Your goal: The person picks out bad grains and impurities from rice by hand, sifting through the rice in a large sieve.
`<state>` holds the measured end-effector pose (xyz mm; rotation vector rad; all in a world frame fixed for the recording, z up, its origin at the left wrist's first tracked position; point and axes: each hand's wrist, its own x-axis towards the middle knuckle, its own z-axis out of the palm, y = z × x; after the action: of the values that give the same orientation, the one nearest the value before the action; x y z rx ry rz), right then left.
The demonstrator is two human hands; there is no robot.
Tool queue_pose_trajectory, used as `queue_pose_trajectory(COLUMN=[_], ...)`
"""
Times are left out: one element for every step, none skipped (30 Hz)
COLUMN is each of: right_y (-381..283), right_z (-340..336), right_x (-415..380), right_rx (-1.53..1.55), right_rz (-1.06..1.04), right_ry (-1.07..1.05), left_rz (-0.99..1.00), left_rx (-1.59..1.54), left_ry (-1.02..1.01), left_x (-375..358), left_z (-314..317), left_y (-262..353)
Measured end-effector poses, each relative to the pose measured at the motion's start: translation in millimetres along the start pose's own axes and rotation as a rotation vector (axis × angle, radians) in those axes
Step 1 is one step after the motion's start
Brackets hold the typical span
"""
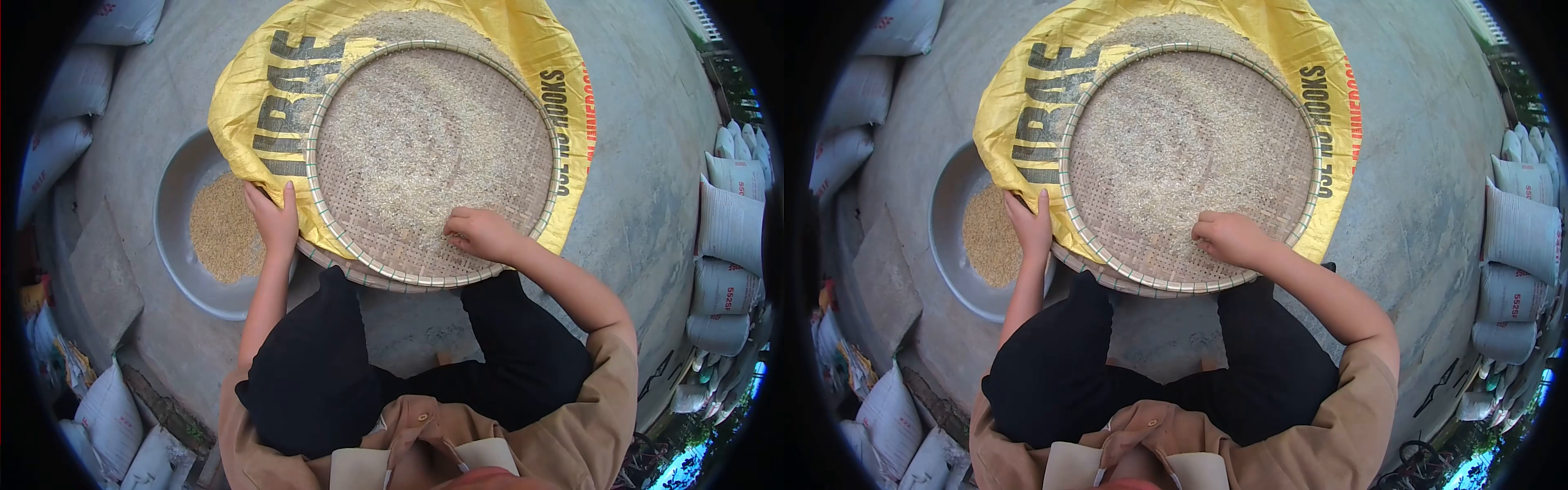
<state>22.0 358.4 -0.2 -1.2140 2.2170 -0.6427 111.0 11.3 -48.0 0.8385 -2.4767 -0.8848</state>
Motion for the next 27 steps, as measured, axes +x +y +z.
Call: queue_pose_trajectory(right_y=[0,0,0,-2,-4,-5,-6,-8,-9,-10,-13,-14,-15,-15,-15,-16,-17,-18,-17,-14,-13,-12,-11,-11,-10,-9,-8], right_z=[4,8,11,11,11,11,12,13,14,14,12,12,13,14,15,15,16,17,17,18,18,17,16,14,13,11,10], right_x=[-1,-2,-2,-2,-2,-2,-2,-2,-2,-1,-1,-1,0,1,1,2,2,3,3,2,2,1,1,0,0,-1,-1], right_rx=[0.001,0.008,0.016,0.017,0.022,0.027,0.027,0.029,0.031,0.031,0.04,0.049,0.048,0.045,0.041,0.041,0.034,0.028,0.028,0.025,0.022,0.022,0.0,-0.022,-0.022,-0.009,0.004], right_rz=[0.003,0.059,0.114,0.114,0.147,0.181,0.181,0.194,0.205,0.204,0.246,0.288,0.288,0.296,0.304,0.303,0.304,0.304,0.304,0.285,0.266,0.266,0.256,0.247,0.246,0.209,0.171], right_ry=[0.002,-0.005,-0.012,-0.009,-0.006,-0.003,-0.003,0.012,0.027,0.027,0.023,0.02,0.019,0.023,0.026,0.025,0.032,0.04,0.04,0.042,0.043,0.044,0.035,0.025,0.025,0.018,0.012], left_rz=[0.003,-0.004,-0.011,-0.009,-0.01,-0.013,-0.013,-0.014,-0.014,-0.015,-0.017,-0.021,-0.021,-0.017,-0.013,-0.014,-0.014,-0.014,-0.014,-0.016,-0.018,-0.018,-0.017,-0.017,-0.018,-0.012,-0.007], left_rx=[0.0,0.003,0.007,0.007,0.004,0.0,-0.001,0.0,0.002,0.003,0.002,0.002,0.002,0.004,0.007,0.007,0.004,0.001,0.002,0.003,0.005,0.005,0.008,0.012,0.012,0.011,0.009], left_ry=[-0.002,-0.008,-0.012,-0.013,-0.015,-0.017,-0.018,-0.019,-0.02,-0.019,-0.021,-0.023,-0.023,-0.022,-0.02,-0.02,-0.018,-0.016,-0.016,-0.015,-0.014,-0.014,-0.013,-0.012,-0.012,-0.007,-0.003], left_x=[0,0,0,1,1,1,1,1,1,0,0,0,0,0,1,0,0,0,0,0,0,0,0,0,0,0,0], left_z=[0,0,0,0,-1,0,0,0,0,-1,-1,-1,-1,-1,0,0,0,0,-1,-1,-1,-1,-1,-1,-1,0,0], left_y=[0,-1,-2,-1,-1,0,0,-1,-1,-1,0,1,0,0,-1,-1,-1,-1,0,1,2,2,2,1,1,0,0])
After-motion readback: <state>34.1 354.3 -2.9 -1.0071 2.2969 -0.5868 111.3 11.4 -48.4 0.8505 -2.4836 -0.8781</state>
